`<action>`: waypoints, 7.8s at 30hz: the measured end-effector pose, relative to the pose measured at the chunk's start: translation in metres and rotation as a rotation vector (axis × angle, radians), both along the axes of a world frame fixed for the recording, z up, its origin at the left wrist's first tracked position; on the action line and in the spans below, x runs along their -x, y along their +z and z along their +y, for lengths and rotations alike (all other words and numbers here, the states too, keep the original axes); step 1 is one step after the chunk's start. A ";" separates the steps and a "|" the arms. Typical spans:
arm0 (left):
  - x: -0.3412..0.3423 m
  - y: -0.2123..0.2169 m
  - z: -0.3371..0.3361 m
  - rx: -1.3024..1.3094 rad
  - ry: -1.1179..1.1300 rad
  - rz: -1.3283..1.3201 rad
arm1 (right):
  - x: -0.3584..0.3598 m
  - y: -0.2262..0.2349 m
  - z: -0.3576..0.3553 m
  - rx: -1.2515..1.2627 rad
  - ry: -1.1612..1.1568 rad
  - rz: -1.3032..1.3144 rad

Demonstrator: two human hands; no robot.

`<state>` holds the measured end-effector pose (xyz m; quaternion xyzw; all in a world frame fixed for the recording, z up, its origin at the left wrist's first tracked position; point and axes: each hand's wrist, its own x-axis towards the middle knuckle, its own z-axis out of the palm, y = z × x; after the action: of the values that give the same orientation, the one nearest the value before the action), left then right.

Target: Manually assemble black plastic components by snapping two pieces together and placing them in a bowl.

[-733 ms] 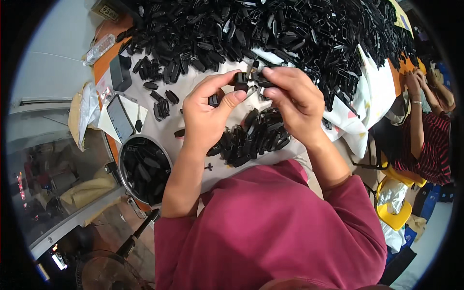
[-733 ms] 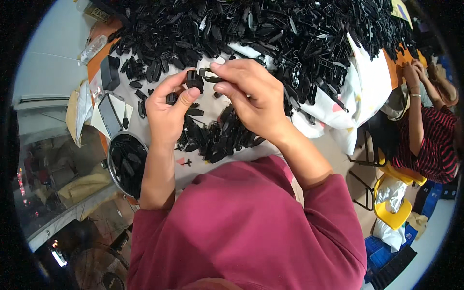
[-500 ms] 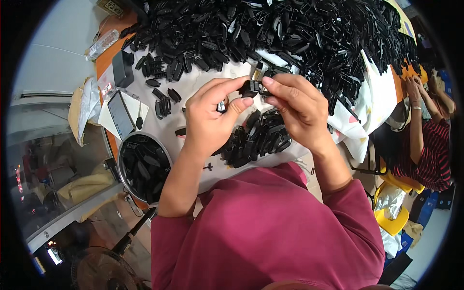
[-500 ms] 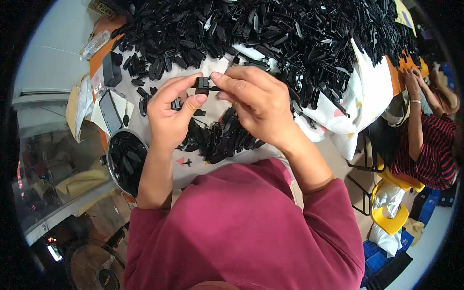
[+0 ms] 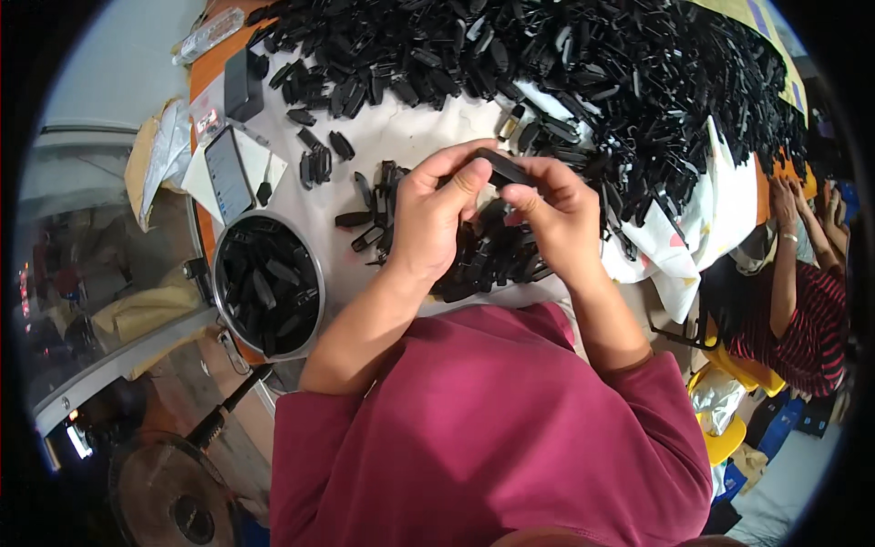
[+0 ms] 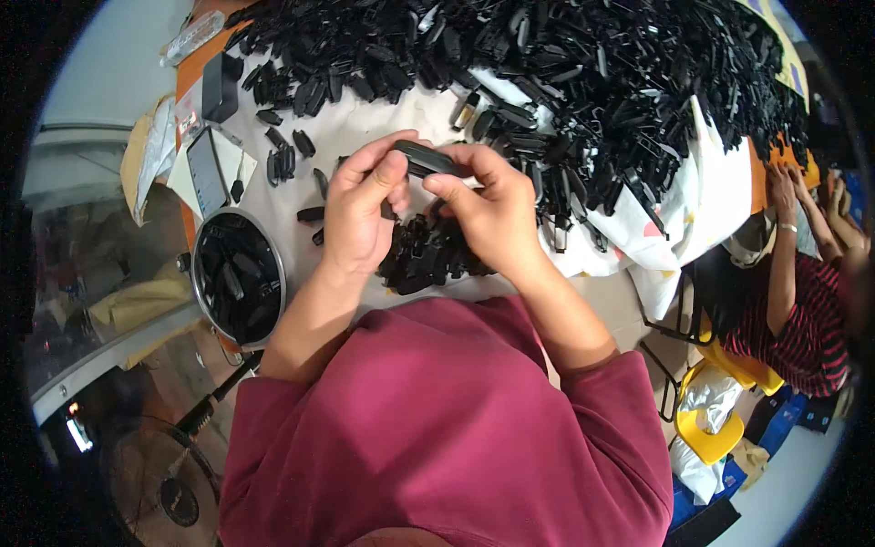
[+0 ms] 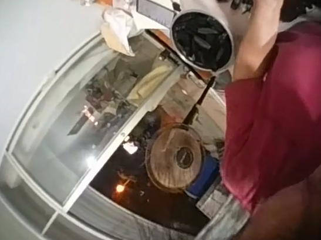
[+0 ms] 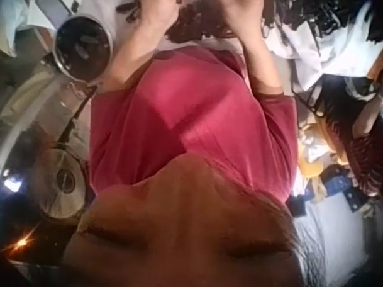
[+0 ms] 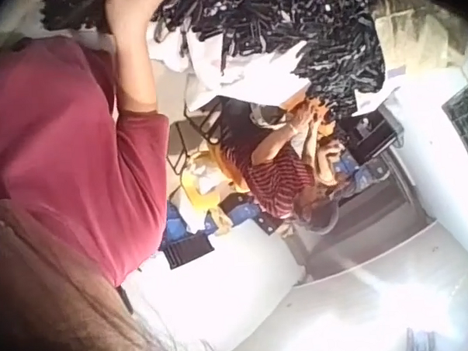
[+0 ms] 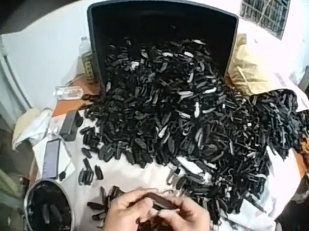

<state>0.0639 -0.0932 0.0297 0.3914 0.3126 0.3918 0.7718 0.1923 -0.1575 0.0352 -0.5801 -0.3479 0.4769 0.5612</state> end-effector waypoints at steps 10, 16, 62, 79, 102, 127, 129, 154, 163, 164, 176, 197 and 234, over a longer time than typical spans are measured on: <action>0.021 -0.061 0.125 -0.215 0.494 0.605 | -0.028 -0.055 0.043 -0.081 0.377 -1.579; 0.019 -0.066 0.141 -0.831 0.232 1.631 | -0.028 -0.038 0.038 -0.137 0.233 -0.999; 0.023 0.033 0.020 -0.468 -0.080 0.271 | -0.021 0.035 0.013 -0.622 0.120 -0.950; 0.110 0.016 -0.023 -0.220 0.297 0.537 | 0.013 -0.010 0.040 -0.242 0.432 -0.735; 0.086 -0.010 0.112 -1.108 -0.184 1.396 | -0.012 -0.009 0.040 0.060 0.242 0.020; 0.044 0.020 0.018 -0.362 -0.011 0.271 | 0.004 0.022 0.022 -0.514 0.224 -0.782; 0.031 0.013 0.011 -0.271 0.066 0.139 | 0.016 0.017 0.024 -0.581 0.113 -0.804; 0.206 -0.001 -0.022 -0.910 0.689 1.747 | 0.040 -0.042 0.072 -0.157 0.575 -1.181; 0.114 0.011 0.076 -0.913 -0.015 1.936 | 0.017 -0.049 0.061 -0.104 0.463 -1.466; 0.107 0.001 0.085 -0.936 -0.016 2.060 | 0.014 -0.051 0.061 -0.107 0.453 -1.470; -0.005 0.034 0.127 -0.268 -0.178 0.687 | -0.064 -0.002 0.081 -0.178 -0.105 0.234; -0.040 0.063 0.064 -0.954 -0.241 0.543 | -0.064 0.054 0.032 -0.313 -0.045 0.552; 0.074 0.041 -0.009 -0.727 0.352 0.779 | -0.044 0.022 0.033 -0.021 0.022 0.232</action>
<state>-0.0104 -0.1027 0.0707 0.6899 0.4800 0.4237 0.3377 0.2366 -0.1249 0.0577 -0.5113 -0.2920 0.5433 0.5984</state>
